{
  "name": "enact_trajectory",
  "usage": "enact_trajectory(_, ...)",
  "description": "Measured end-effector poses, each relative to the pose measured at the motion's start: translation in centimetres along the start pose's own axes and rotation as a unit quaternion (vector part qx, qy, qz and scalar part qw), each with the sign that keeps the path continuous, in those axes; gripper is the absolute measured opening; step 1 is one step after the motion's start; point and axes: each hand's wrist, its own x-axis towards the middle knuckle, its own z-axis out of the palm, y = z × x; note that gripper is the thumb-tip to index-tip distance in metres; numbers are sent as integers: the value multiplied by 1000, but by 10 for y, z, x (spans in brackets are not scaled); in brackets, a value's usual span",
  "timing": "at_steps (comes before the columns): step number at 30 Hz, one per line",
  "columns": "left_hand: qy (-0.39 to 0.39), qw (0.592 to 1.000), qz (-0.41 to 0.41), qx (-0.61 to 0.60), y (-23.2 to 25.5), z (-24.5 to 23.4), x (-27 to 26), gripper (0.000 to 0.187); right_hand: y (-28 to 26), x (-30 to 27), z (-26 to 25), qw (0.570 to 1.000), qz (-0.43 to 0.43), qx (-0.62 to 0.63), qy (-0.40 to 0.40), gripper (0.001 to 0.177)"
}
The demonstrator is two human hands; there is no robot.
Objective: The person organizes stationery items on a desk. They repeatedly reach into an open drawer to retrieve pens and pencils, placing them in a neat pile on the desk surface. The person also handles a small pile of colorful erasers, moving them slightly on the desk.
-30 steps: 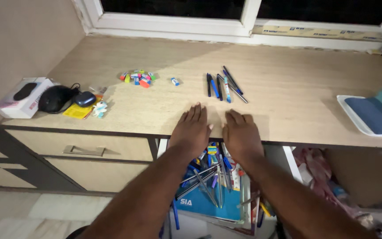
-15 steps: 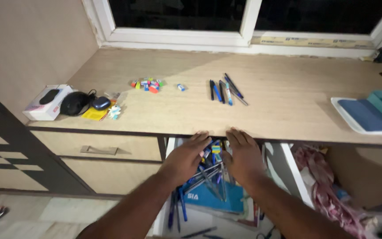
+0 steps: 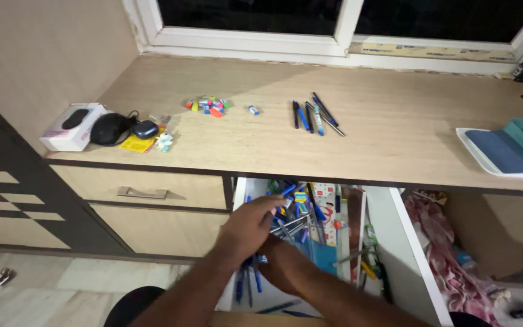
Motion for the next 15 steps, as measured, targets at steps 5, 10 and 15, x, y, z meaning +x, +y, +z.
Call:
enact_trajectory(5, -70, 991, -58, 99, 16, -4, -5, 29, -3, 1, 7, 982, 133, 15, -129, 35)
enact_trajectory(10, -93, 985, -73, 125, 24, -7, -1, 28, 0, 0, 9, 987, 112, 11, -115, 31)
enact_trajectory(15, -115, 978, -88, 152, 28, -6, -2, 27, 26, 2, 17, 972, 83, -155, -157, 23)
